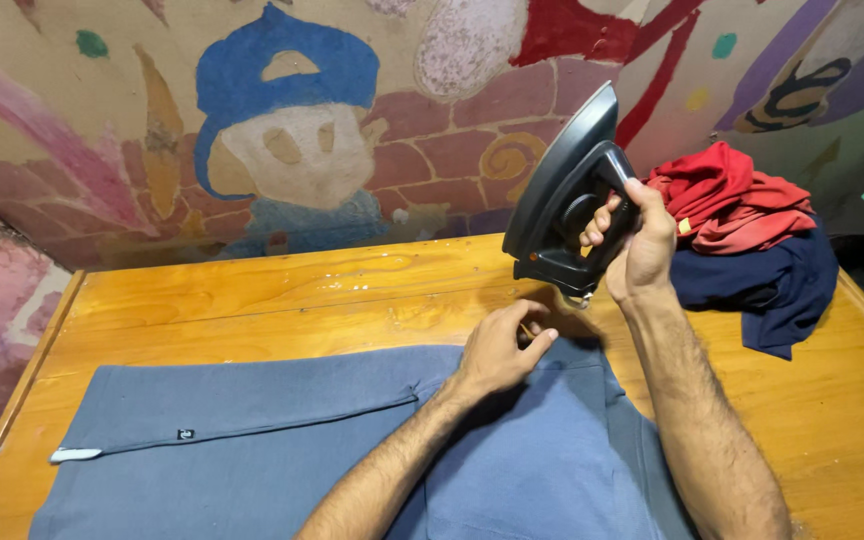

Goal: The person irons a blue garment on a wooden table using an electric iron. They then fold the garment by hand and press the iron onto the folded item to flatten it.

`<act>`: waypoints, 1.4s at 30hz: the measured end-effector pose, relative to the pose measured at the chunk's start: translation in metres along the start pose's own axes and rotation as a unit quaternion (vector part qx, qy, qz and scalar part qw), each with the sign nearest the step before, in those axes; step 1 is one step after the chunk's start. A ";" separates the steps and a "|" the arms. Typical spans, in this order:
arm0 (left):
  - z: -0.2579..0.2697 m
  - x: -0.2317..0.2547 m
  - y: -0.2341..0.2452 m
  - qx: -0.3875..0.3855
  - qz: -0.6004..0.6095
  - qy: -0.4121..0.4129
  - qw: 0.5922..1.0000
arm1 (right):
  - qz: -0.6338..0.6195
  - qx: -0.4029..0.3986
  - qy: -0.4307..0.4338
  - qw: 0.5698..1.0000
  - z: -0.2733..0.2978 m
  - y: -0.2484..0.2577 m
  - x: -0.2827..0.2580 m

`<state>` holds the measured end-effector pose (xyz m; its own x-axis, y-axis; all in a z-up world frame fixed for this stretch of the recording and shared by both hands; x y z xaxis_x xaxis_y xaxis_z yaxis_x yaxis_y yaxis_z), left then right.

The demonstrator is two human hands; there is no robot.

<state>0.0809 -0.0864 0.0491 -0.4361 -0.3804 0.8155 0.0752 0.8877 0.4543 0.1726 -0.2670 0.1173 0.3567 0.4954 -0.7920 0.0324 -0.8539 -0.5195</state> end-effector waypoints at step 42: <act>-0.093 -0.081 -0.048 0.007 -0.294 -0.002 0.956 | 0.525 -0.076 0.331 0.780 0.033 0.028 0.043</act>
<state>0.1959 -0.1225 -0.0054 -0.4018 -0.8142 0.4192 -0.1965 0.5237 0.8289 0.1583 -0.2644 0.0586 0.6643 -0.6379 -0.3895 -0.5099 -0.7678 0.3879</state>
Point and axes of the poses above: each hand's wrist, its own z-axis away from the middle knuckle, its own y-axis out of the back of the hand, x = y × z, the point moved 7 cm from there along -z, towards the middle knuckle, and after that the axes turned 9 degrees about y, right-handed, at the moved point
